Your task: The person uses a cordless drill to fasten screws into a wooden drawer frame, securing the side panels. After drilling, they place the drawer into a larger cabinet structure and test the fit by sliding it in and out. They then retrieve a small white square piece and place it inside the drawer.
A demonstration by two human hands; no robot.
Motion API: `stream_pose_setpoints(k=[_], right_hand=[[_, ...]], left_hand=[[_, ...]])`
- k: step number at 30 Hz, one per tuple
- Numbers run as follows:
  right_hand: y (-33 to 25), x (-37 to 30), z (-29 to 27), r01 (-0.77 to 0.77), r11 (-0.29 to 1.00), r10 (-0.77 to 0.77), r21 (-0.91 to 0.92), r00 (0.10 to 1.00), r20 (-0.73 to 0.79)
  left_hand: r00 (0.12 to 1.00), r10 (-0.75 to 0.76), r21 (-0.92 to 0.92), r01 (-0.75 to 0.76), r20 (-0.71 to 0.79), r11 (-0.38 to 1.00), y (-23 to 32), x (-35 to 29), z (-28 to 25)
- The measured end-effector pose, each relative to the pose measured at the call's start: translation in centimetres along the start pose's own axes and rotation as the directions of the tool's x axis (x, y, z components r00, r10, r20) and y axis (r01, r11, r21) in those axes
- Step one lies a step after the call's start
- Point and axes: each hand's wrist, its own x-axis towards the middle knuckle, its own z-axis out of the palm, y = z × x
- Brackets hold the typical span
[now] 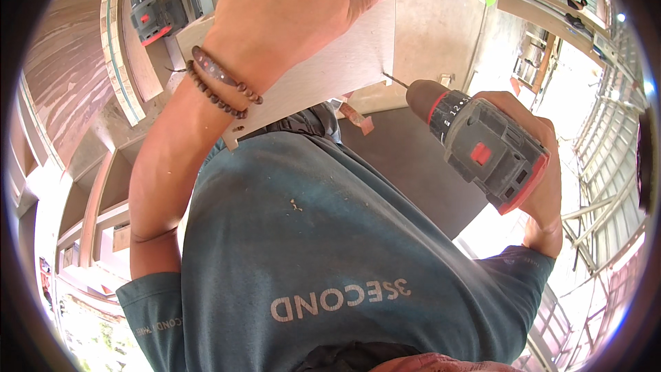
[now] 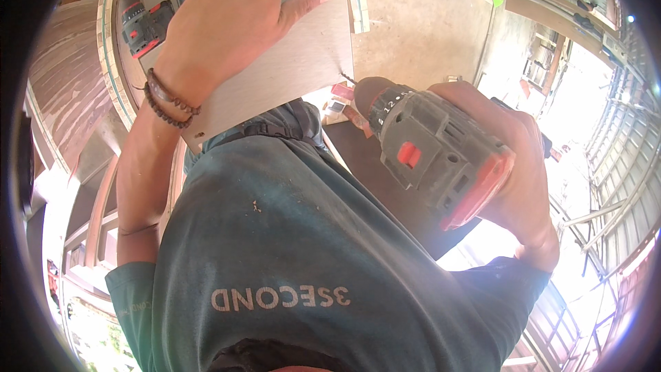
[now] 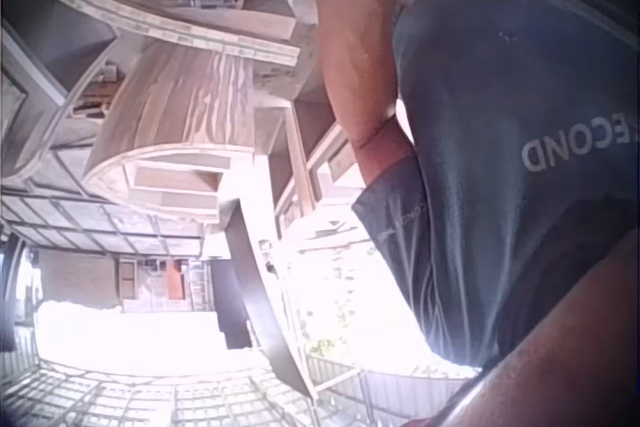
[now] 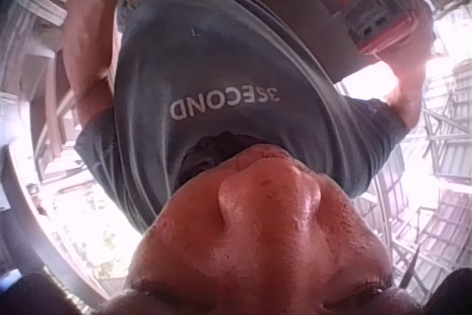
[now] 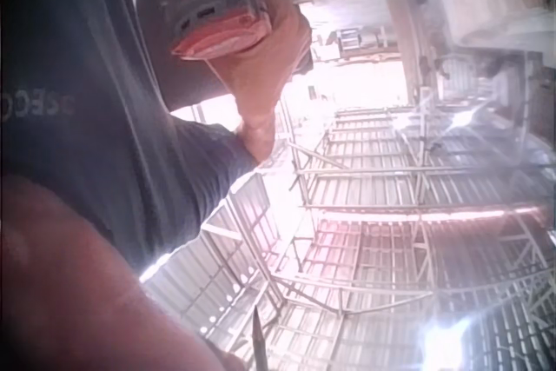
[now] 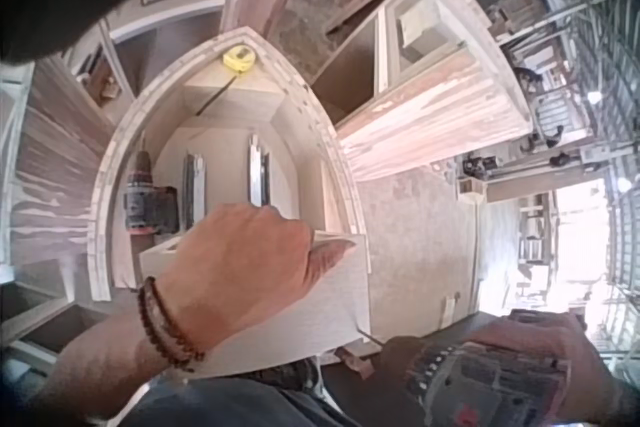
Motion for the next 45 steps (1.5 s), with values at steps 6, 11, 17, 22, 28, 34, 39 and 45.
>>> stream_pose_setpoints(k=[6,11,17,22,28,34,39,45], right_hand=[[-0.2,0.1,0.4,0.008,1.000,-0.008,-0.003,1.000,-0.014],[-0.2,-0.2,0.6,0.079,0.996,-0.080,-0.032,0.997,-0.004],[1.1,-0.2,0.8,0.190,0.975,-0.195,-0.112,0.980,-0.032],[1.1,-0.2,1.2,0.189,0.969,-0.199,-0.161,0.979,-0.051],[1.5,-0.3,1.7,0.220,0.966,-0.232,-0.138,0.969,-0.081],[2.2,-0.3,1.9,0.182,0.972,-0.188,-0.147,0.982,-0.025],[4.1,-0.6,2.1,0.240,0.949,-0.262,-0.206,0.961,-0.090],[5.8,-0.7,2.5,0.231,0.948,-0.272,-0.220,0.946,-0.175]], left_hand=[[0.998,0.028,-0.005,-0.028,-0.050,1.000,-0.6,0.1,0.8],[0.963,0.102,0.024,-0.099,-0.249,0.995,-0.4,-0.3,1.8],[0.991,0.043,0.019,-0.041,-0.123,0.999,0.1,-0.7,0.9],[0.962,0.085,0.031,-0.079,-0.261,0.996,-0.2,-0.5,2.3],[0.963,0.075,0.042,-0.067,-0.260,0.997,-0.4,-0.6,2.3],[0.950,0.062,0.039,-0.052,-0.307,0.998,-0.3,-0.8,2.4],[0.953,0.032,0.034,-0.023,-0.300,0.999,-0.1,-0.8,2.1],[0.946,0.036,0.090,-0.008,-0.322,0.996,-0.3,-1.2,2.3]])
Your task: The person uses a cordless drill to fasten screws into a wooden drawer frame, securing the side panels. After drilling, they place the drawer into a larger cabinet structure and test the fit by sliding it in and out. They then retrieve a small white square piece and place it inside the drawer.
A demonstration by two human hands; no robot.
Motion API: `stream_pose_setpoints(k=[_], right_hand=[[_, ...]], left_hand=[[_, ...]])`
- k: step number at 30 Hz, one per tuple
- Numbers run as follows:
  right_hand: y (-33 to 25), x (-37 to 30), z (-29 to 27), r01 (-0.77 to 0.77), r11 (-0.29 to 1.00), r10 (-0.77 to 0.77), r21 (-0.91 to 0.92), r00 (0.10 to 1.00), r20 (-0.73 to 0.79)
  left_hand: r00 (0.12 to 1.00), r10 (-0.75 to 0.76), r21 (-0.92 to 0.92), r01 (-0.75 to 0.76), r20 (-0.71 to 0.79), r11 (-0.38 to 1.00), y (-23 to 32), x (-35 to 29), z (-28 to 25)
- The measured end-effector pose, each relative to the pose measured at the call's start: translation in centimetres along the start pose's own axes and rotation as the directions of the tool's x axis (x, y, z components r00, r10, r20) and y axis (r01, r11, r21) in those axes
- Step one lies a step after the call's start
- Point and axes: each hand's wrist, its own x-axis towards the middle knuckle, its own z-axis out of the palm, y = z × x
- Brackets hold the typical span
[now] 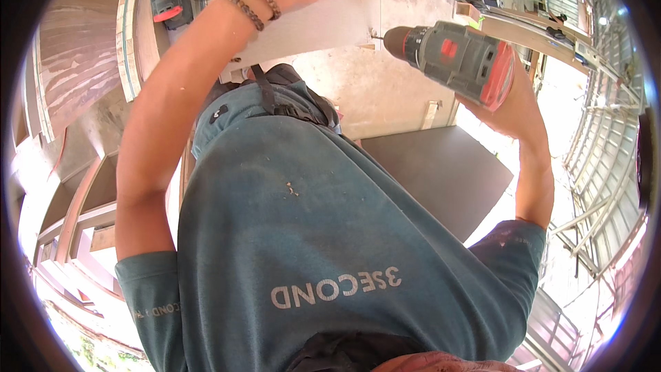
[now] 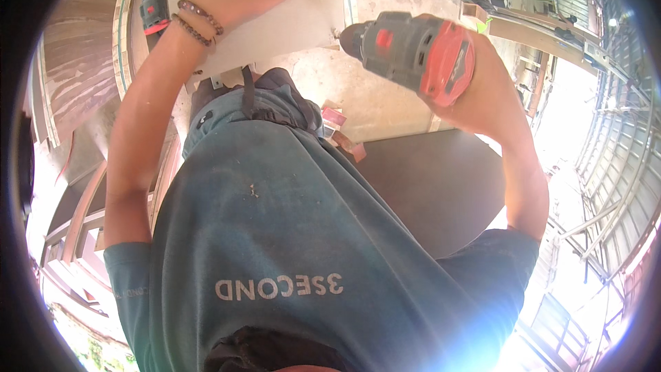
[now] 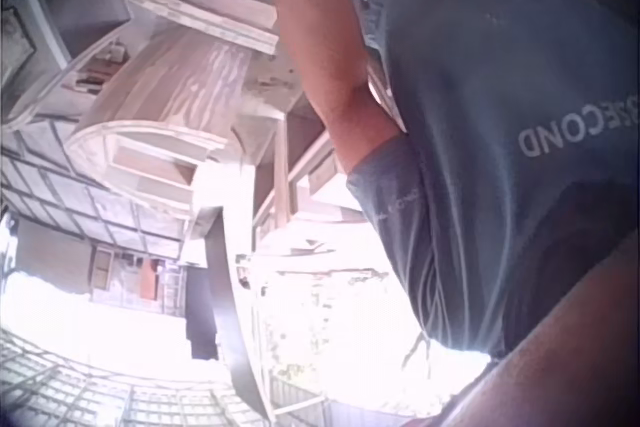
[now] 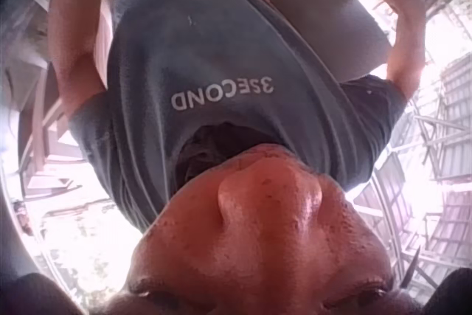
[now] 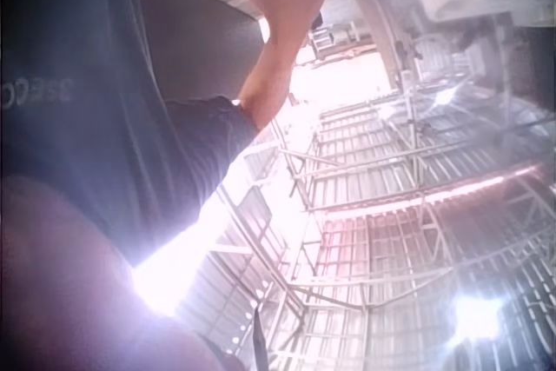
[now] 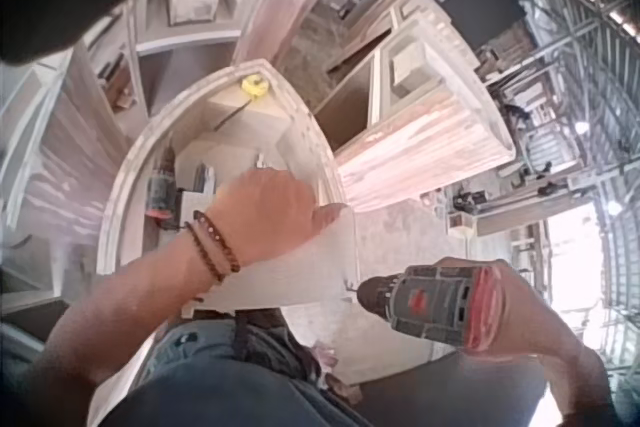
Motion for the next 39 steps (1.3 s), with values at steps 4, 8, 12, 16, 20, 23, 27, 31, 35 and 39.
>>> stream_pose_setpoints(k=[4,8,12,16,20,23,27,31,35,39], right_hand=[[1.0,-0.4,-0.4,-0.023,0.997,0.021,-0.074,1.000,-0.020],[-0.8,-0.7,-2.7,0.093,0.992,-0.087,-0.091,0.994,0.067],[0.7,-2.3,-2.3,0.023,0.999,-0.023,0.025,0.999,-0.032],[-0.6,-1.7,-1.8,-0.018,0.997,0.012,0.075,0.997,0.073],[-2.0,-0.8,-1.7,0.070,0.992,-0.077,0.104,0.995,0.064],[-2.7,-0.5,-1.3,0.095,0.981,-0.103,0.167,0.994,0.042],[-2.7,-0.4,-1.7,0.038,0.991,-0.056,0.125,0.988,0.144],[-2.5,-0.2,-1.8,0.056,0.991,-0.074,0.119,0.985,0.158],[-2.7,0.4,-1.6,0.017,0.987,-0.045,0.158,0.984,0.175],[-3.4,0.9,-1.9,0.004,0.991,-0.024,0.130,0.988,0.155]], left_hand=[[0.999,0.009,-0.017,-0.009,-0.034,1.000,-0.2,-0.4,0.2],[0.999,-0.035,-0.019,0.036,0.023,0.999,0.2,-0.4,0.2],[0.998,-0.035,-0.007,0.035,0.048,0.999,0.0,-0.1,-0.1],[0.998,-0.025,-0.021,0.026,0.049,0.999,0.2,0.0,-0.3],[1.000,-0.020,0.002,0.020,0.024,1.000,0.3,0.1,0.0],[0.999,-0.016,0.021,0.015,0.048,1.000,0.2,0.1,-0.1],[0.999,-0.009,0.009,0.008,0.034,1.000,-0.1,0.1,0.0],[1.000,-0.017,-0.029,0.017,0.020,0.999,-0.3,0.1,0.2],[0.996,-0.026,-0.027,0.029,0.080,0.999,-0.3,0.4,-0.1],[0.997,-0.022,-0.016,0.023,0.073,1.000,-0.2,0.4,0.2]])
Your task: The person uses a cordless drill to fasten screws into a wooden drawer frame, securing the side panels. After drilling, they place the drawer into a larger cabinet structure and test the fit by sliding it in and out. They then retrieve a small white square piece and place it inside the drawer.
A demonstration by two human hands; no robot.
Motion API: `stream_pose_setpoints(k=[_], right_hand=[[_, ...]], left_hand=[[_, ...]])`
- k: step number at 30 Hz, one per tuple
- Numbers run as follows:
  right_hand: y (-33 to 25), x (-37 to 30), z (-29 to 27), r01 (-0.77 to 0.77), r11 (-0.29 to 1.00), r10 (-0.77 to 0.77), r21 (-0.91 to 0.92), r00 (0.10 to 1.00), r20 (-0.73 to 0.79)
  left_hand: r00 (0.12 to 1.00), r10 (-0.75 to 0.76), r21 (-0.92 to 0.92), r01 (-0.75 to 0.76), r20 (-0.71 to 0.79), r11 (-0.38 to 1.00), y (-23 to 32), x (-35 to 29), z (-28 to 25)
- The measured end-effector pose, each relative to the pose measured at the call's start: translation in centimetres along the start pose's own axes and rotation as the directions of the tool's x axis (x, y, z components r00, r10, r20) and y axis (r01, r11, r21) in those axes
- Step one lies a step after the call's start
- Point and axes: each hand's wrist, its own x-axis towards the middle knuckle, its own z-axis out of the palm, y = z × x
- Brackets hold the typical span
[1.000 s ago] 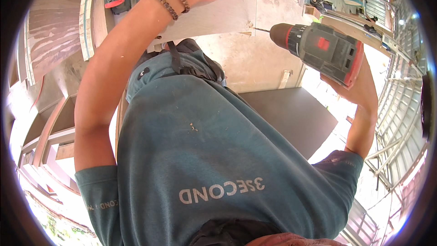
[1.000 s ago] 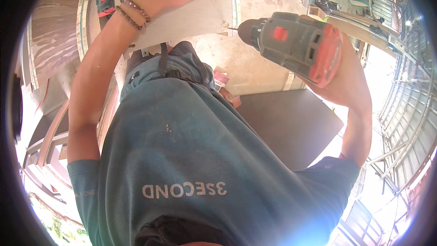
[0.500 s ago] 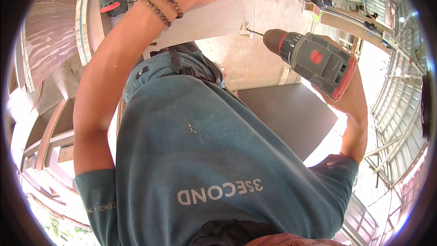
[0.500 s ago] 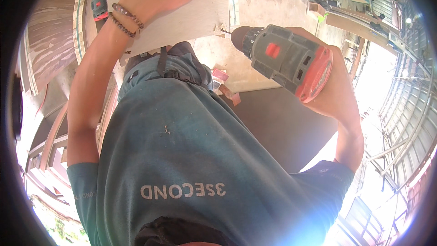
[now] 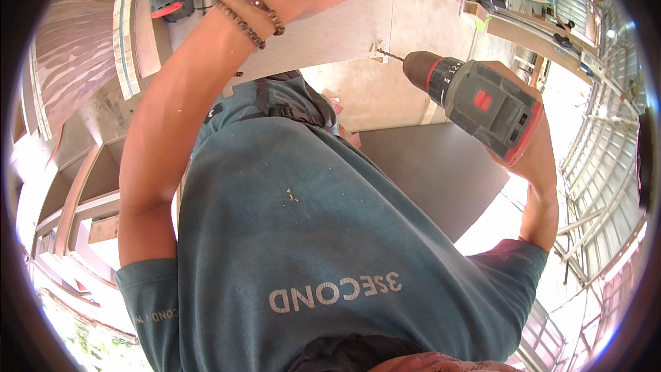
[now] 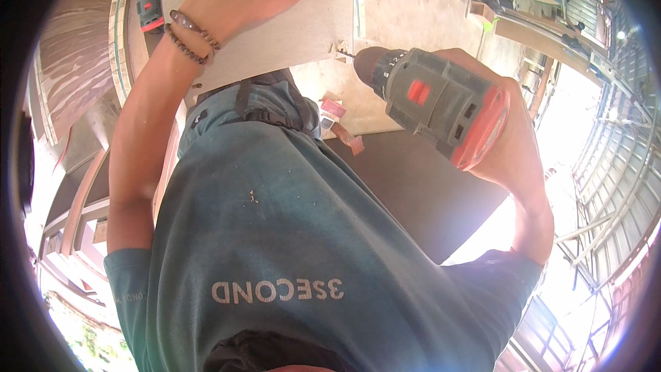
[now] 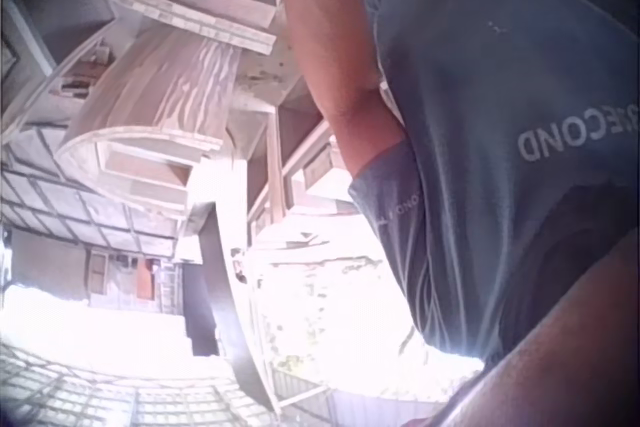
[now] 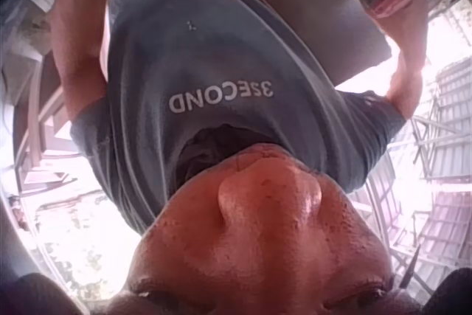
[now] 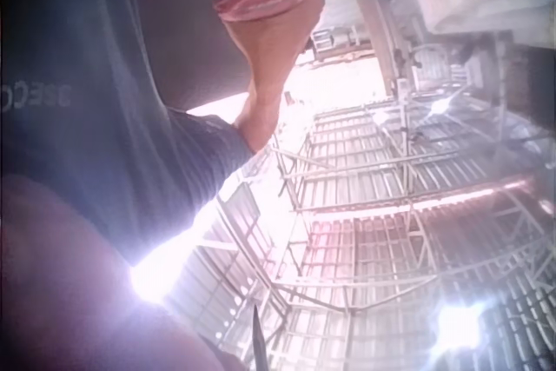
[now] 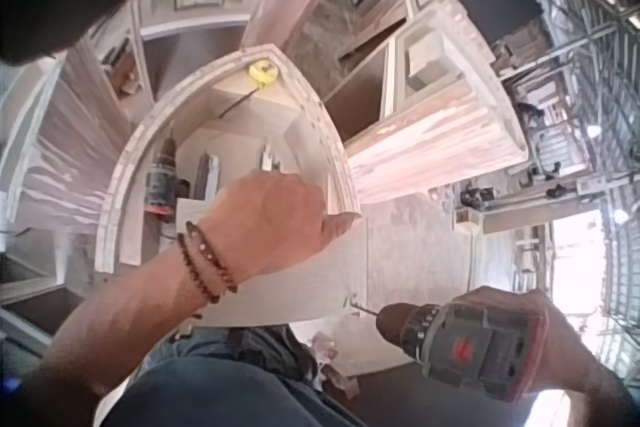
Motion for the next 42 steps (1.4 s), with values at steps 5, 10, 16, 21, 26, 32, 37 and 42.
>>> stream_pose_setpoints(k=[5,10,16,21,26,32,37,42], right_hand=[[-1.1,-0.1,0.2,-0.024,0.999,0.022,-0.048,0.999,-0.045],[-1.2,0.2,-0.1,-0.022,0.998,0.020,-0.053,0.999,-0.043],[-1.7,0.0,-0.2,-0.107,0.990,0.105,-0.089,0.994,-0.026],[-1.7,0.2,0.1,-0.055,0.995,0.051,-0.087,0.998,-0.048],[-2.2,0.3,0.2,-0.047,0.992,0.040,-0.116,0.997,-0.064],[-2.3,1.3,-0.3,-0.028,0.991,0.024,-0.131,0.999,-0.028],[-2.7,1.9,-0.2,-0.060,0.992,0.060,-0.110,0.998,0.002],[-2.6,2.3,0.2,-0.003,0.986,0.003,-0.166,1.000,0.003]], left_hand=[[1.000,0.016,0.020,-0.016,0.009,1.000,-0.1,0.3,-0.1],[0.999,0.003,-0.041,-0.005,-0.045,0.999,0.1,0.1,0.0],[0.997,0.020,-0.048,-0.024,-0.079,0.999,0.4,-0.1,-0.6],[0.996,0.014,-0.041,-0.017,-0.085,0.999,0.2,0.4,0.2],[0.998,0.009,-0.028,-0.011,-0.070,1.000,0.1,0.6,0.3],[1.000,0.000,-0.019,0.000,-0.017,1.000,0.3,0.7,-0.3],[0.996,-0.038,-0.110,0.047,0.083,0.993,0.1,0.8,-0.7],[0.997,-0.044,-0.126,0.051,0.060,0.991,-0.2,0.7,-0.6]])
